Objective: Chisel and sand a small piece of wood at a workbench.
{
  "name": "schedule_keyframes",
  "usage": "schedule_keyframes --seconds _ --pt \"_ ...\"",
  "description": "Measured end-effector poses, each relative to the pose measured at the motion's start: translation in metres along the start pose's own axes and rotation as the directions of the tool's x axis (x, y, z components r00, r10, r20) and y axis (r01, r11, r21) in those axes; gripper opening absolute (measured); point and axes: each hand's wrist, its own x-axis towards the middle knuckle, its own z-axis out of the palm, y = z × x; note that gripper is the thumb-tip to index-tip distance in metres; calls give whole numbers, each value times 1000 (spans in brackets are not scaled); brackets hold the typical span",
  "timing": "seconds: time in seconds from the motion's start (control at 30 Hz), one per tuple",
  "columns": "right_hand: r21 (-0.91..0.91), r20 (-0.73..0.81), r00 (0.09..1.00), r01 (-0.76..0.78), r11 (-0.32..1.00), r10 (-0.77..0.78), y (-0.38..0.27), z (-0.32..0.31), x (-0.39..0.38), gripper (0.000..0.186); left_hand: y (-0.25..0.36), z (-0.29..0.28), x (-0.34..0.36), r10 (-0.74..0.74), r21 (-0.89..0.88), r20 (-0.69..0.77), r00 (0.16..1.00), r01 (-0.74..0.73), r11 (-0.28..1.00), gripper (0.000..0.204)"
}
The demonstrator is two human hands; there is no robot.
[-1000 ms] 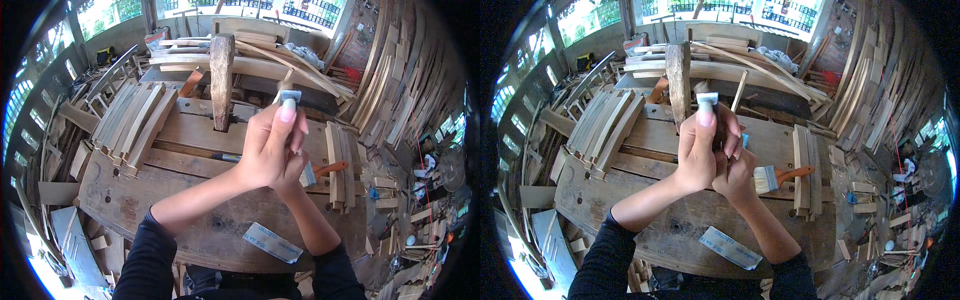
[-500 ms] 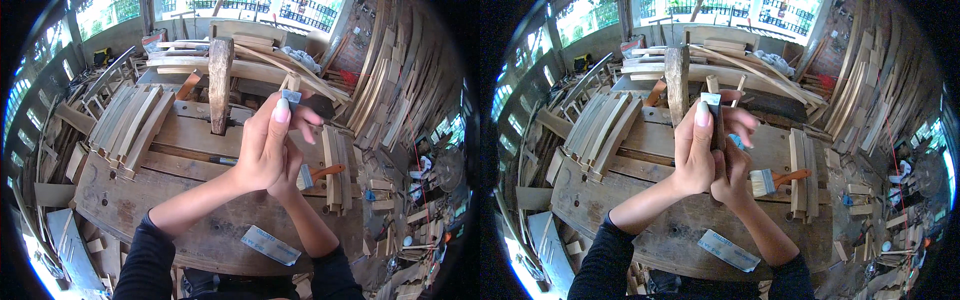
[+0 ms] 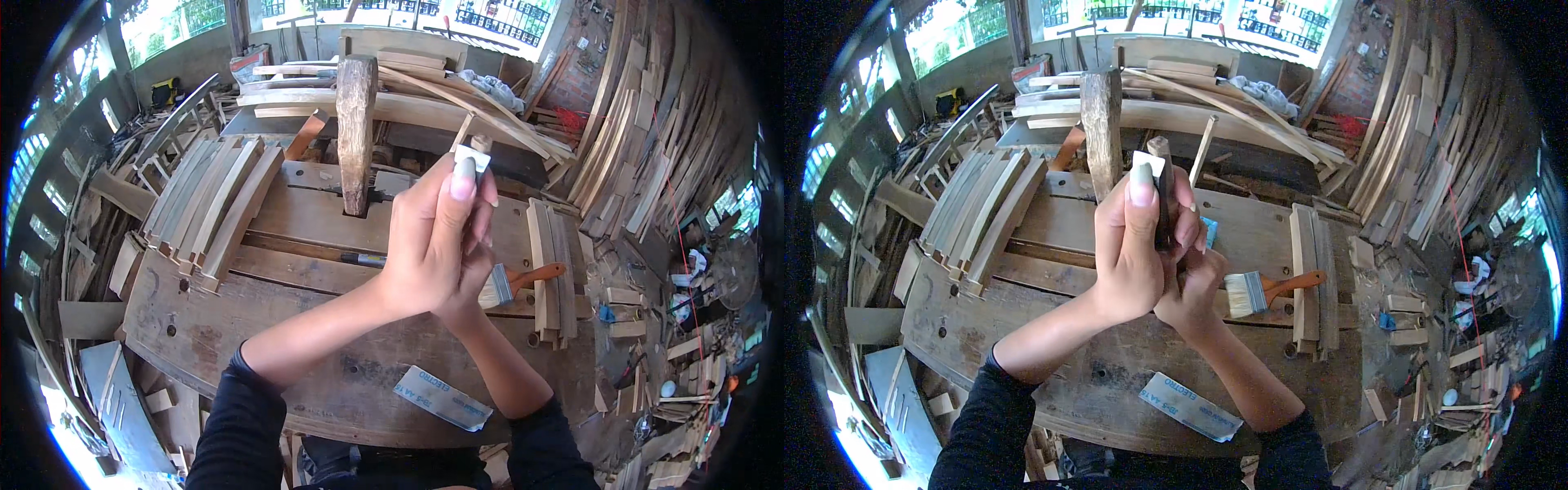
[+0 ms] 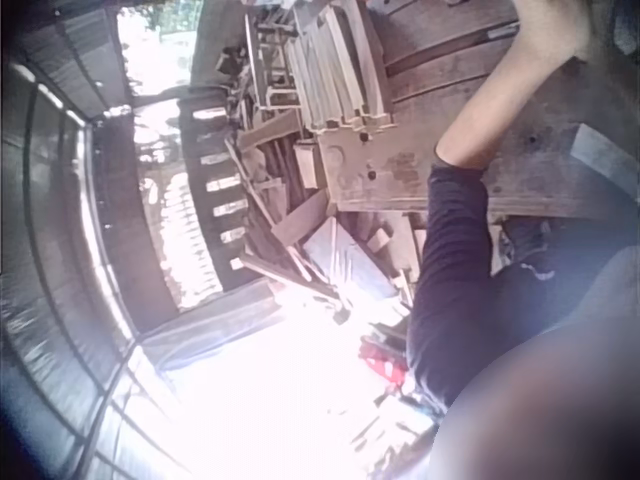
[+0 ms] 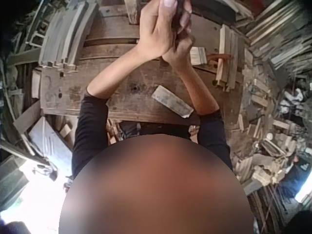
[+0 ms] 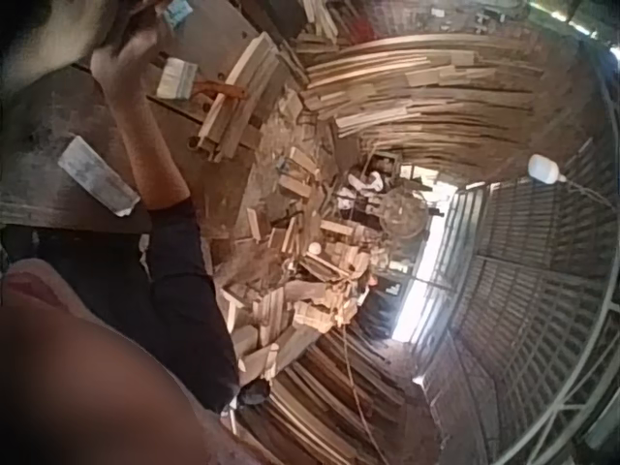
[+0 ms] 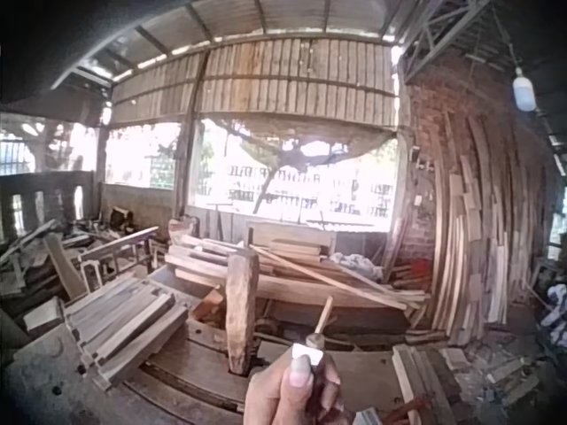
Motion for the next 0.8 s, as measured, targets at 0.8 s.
schedule_keyframes --seconds 0.8 --pt "-87 -72 988 127 988 -134 3 1 12 27 2 2 9 -26 -165 25 999 30 986 29"
